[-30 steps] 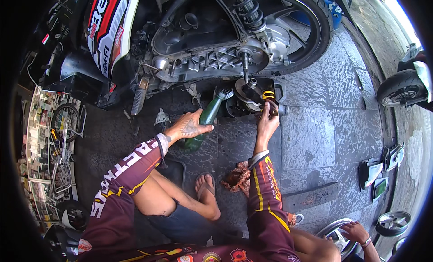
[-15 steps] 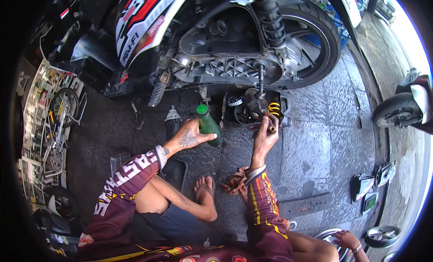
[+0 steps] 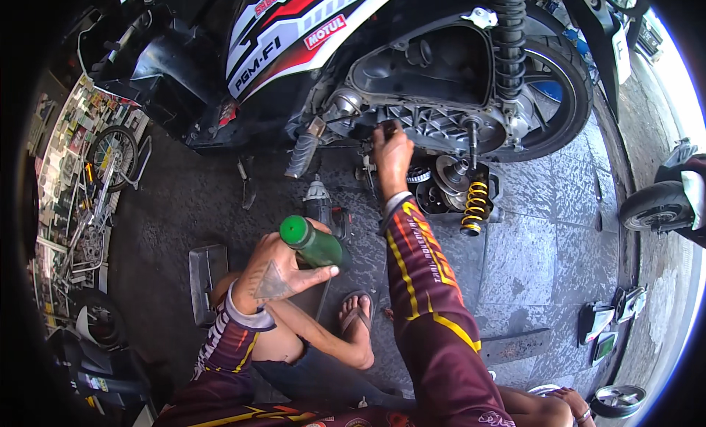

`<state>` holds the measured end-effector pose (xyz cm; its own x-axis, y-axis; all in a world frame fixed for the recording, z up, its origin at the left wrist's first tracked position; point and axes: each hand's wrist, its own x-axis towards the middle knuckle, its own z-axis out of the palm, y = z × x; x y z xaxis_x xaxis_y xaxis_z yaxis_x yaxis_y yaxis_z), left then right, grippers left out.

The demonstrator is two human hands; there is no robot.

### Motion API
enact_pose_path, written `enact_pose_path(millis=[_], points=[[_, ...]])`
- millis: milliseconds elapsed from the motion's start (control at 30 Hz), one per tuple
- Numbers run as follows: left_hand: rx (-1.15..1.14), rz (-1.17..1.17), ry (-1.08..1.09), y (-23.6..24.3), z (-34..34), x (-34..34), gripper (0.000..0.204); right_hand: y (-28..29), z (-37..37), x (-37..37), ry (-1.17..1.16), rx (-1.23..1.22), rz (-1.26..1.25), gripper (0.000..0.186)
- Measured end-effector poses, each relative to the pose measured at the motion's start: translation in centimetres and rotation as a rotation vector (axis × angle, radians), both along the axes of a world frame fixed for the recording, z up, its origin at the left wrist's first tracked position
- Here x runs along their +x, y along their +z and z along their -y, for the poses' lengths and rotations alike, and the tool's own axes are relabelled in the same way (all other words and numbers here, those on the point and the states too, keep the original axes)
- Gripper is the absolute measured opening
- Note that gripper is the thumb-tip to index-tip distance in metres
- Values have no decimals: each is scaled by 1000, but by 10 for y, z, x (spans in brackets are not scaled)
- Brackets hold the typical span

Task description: The person pours liquid from a bottle onto internal motorcycle components and wipes them with a cloth while sitting on the ground.

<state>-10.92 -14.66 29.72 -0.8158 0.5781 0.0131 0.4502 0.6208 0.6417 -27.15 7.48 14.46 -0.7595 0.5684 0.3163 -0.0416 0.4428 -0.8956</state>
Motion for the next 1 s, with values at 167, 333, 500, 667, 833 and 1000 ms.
enact_pose_path(millis=[167, 333, 500, 667, 833, 1000], points=[[86, 28, -86, 2, 8, 2, 55, -2, -60, 30, -161, 268, 78, 38], [90, 50, -117, 7, 13, 6, 53, 2, -96, 87, -175, 302, 175, 33], [113, 40, -151, 12, 10, 8, 49, -53, -96, 121, -195, 496, 138, 29], [135, 64, -145, 10, 14, 9, 50, -70, -77, 150, -288, 105, 116, 19], [54, 44, -119, 10, 15, 7, 55, 5, -17, 111, -73, -132, -112, 14], [40, -27, -98, 3, 13, 6, 55, 23, 22, 32, 76, -59, -55, 25]])
